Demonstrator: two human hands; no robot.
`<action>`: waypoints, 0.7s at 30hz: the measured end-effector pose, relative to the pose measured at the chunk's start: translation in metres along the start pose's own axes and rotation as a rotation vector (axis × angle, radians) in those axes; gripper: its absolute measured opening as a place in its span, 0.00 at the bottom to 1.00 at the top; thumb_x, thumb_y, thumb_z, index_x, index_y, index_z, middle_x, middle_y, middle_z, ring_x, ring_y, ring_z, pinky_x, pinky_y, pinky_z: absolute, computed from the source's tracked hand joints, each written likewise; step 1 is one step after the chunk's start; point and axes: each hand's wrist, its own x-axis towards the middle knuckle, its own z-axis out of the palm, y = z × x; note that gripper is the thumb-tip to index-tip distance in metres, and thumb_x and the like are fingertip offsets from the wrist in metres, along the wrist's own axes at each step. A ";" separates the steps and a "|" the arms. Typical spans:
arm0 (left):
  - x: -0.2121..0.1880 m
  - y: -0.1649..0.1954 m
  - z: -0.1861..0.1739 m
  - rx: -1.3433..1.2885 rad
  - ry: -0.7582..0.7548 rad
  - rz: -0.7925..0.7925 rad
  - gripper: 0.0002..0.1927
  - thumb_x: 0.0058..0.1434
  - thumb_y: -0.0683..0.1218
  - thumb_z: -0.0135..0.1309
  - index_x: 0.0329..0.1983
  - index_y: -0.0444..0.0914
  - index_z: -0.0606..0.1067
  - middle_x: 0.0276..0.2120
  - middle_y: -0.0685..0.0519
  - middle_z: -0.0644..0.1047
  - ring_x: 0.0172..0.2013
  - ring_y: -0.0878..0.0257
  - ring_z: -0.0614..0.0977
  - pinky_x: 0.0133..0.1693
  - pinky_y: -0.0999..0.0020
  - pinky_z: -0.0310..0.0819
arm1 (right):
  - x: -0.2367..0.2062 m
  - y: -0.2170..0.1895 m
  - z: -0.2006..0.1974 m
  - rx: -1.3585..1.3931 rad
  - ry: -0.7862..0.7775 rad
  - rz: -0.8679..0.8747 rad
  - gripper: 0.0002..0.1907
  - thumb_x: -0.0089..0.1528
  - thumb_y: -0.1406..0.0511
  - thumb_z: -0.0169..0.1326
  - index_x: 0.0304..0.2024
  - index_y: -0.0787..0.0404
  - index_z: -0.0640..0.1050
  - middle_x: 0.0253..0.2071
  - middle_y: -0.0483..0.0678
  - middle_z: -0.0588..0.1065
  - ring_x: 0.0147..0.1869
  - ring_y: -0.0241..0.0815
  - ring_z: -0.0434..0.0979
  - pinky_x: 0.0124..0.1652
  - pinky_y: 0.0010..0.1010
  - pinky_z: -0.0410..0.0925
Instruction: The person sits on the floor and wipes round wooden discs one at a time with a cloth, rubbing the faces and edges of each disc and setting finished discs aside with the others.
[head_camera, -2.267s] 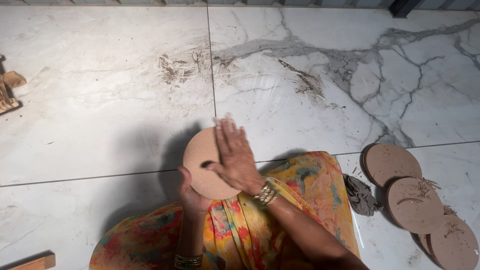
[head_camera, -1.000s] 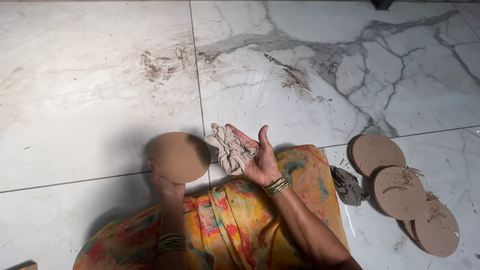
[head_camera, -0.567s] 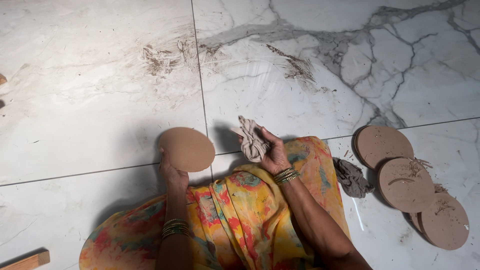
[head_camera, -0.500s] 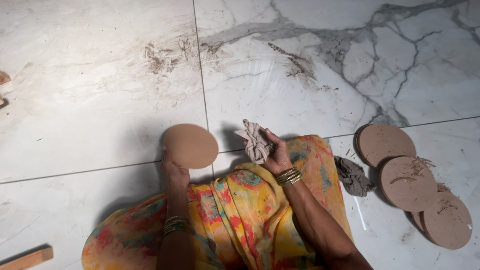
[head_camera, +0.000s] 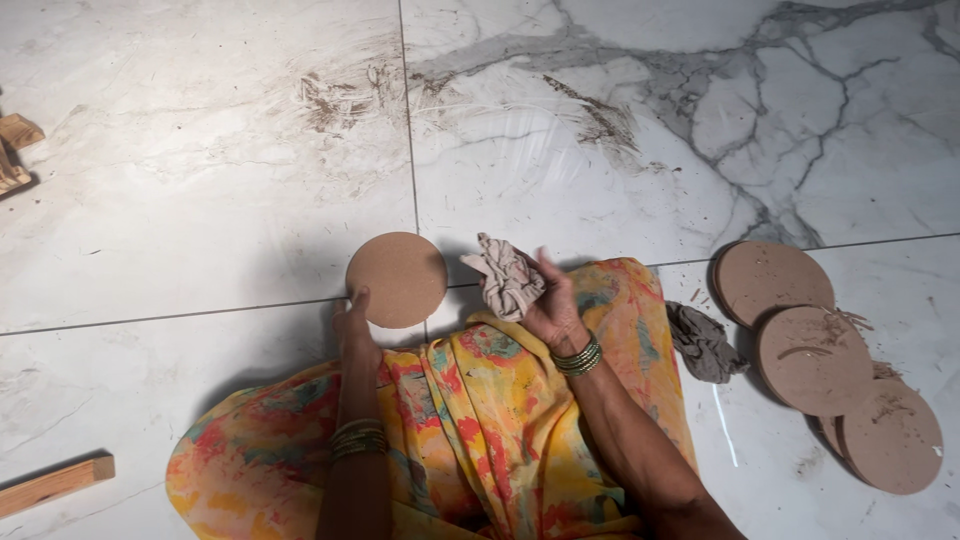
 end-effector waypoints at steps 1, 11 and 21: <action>-0.006 -0.004 0.003 0.174 0.055 0.162 0.49 0.61 0.60 0.64 0.72 0.28 0.55 0.67 0.34 0.57 0.63 0.43 0.65 0.61 0.46 0.62 | 0.000 0.003 0.000 -0.045 0.005 -0.007 0.29 0.65 0.57 0.54 0.64 0.68 0.69 0.59 0.63 0.73 0.59 0.57 0.78 0.59 0.43 0.73; -0.110 0.023 0.068 -0.143 -0.460 0.148 0.08 0.59 0.44 0.61 0.36 0.34 0.81 0.25 0.55 0.79 0.24 0.68 0.73 0.29 0.71 0.69 | 0.006 -0.005 -0.006 -0.250 0.202 -0.219 0.05 0.62 0.68 0.55 0.33 0.64 0.75 0.53 0.49 0.82 0.57 0.45 0.81 0.58 0.48 0.74; -0.113 0.008 0.075 -0.028 -0.269 0.203 0.11 0.67 0.43 0.56 0.31 0.32 0.80 0.20 0.56 0.73 0.20 0.70 0.62 0.24 0.74 0.54 | -0.055 -0.014 0.026 -1.104 0.292 -0.579 0.18 0.67 0.63 0.55 0.57 0.62 0.76 0.65 0.55 0.72 0.64 0.43 0.73 0.61 0.38 0.67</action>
